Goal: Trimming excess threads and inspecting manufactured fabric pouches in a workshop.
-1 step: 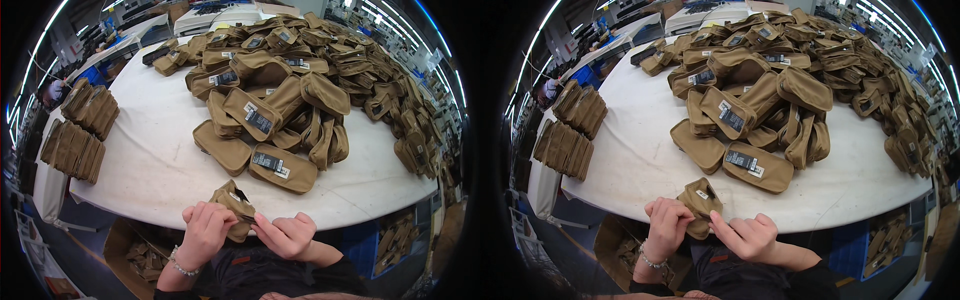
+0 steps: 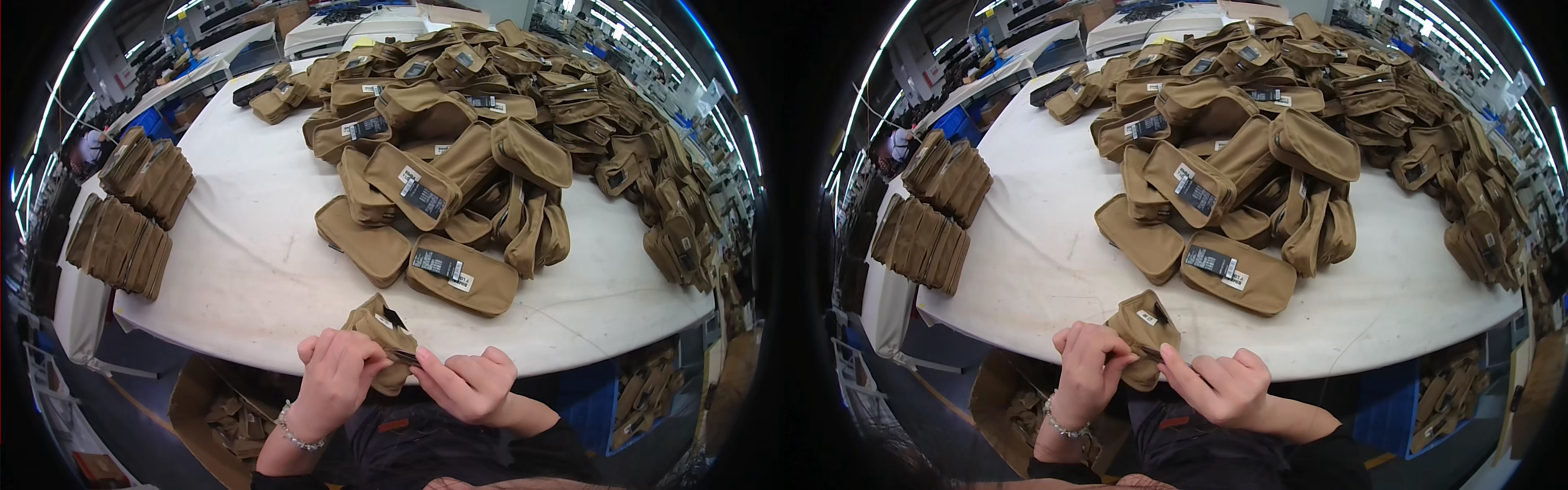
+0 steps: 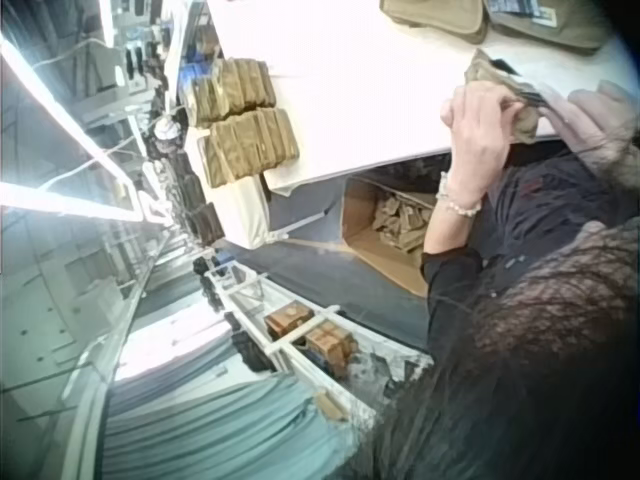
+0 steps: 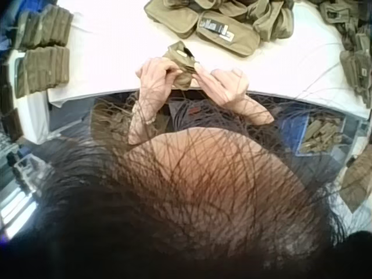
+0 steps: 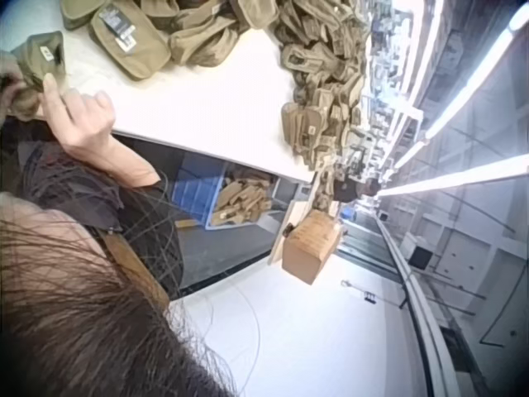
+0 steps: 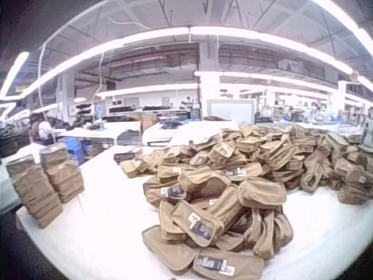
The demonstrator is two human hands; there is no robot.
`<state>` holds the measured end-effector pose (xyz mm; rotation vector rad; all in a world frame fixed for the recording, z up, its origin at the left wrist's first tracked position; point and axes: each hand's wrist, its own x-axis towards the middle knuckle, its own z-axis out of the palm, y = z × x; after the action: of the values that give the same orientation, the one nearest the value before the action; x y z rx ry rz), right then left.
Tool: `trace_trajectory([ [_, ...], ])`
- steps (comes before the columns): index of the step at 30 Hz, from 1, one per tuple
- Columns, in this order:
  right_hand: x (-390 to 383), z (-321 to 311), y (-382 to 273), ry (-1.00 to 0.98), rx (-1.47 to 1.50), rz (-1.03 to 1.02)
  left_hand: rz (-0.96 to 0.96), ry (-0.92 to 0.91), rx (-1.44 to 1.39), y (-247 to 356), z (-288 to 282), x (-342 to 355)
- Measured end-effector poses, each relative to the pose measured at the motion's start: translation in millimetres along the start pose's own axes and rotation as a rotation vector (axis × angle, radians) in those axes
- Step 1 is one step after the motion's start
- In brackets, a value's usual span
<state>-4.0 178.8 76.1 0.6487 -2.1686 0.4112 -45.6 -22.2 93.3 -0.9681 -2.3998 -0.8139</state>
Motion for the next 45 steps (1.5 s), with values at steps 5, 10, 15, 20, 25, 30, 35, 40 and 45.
trace_trajectory([
  [5,0,-1,-1,-0.029,0.045,0.080,-0.044,-0.020,-0.033,2,-4,3],
  [10,-5,2,-2,0.020,0.038,0.120,-0.051,-0.062,0.004,9,-9,7],
  [15,-1,0,-2,0.021,-0.009,0.075,-0.100,-0.015,0.050,13,-6,7],
  [20,4,-5,-3,-0.029,-0.016,0.056,-0.097,0.025,0.097,15,-5,8],
  [25,8,-4,-1,-0.015,-0.059,-0.021,-0.097,0.013,0.150,16,-3,8],
  [30,12,-2,0,-0.015,-0.072,-0.042,-0.064,-0.006,0.206,10,0,6],
  [35,14,-1,0,-0.013,-0.074,-0.057,-0.052,-0.003,0.201,9,0,6],
  [40,15,-1,0,-0.017,-0.093,-0.070,-0.048,-0.001,0.200,9,1,5],
  [45,13,-2,0,-0.037,-0.092,-0.078,-0.041,0.000,0.198,10,1,6],
])
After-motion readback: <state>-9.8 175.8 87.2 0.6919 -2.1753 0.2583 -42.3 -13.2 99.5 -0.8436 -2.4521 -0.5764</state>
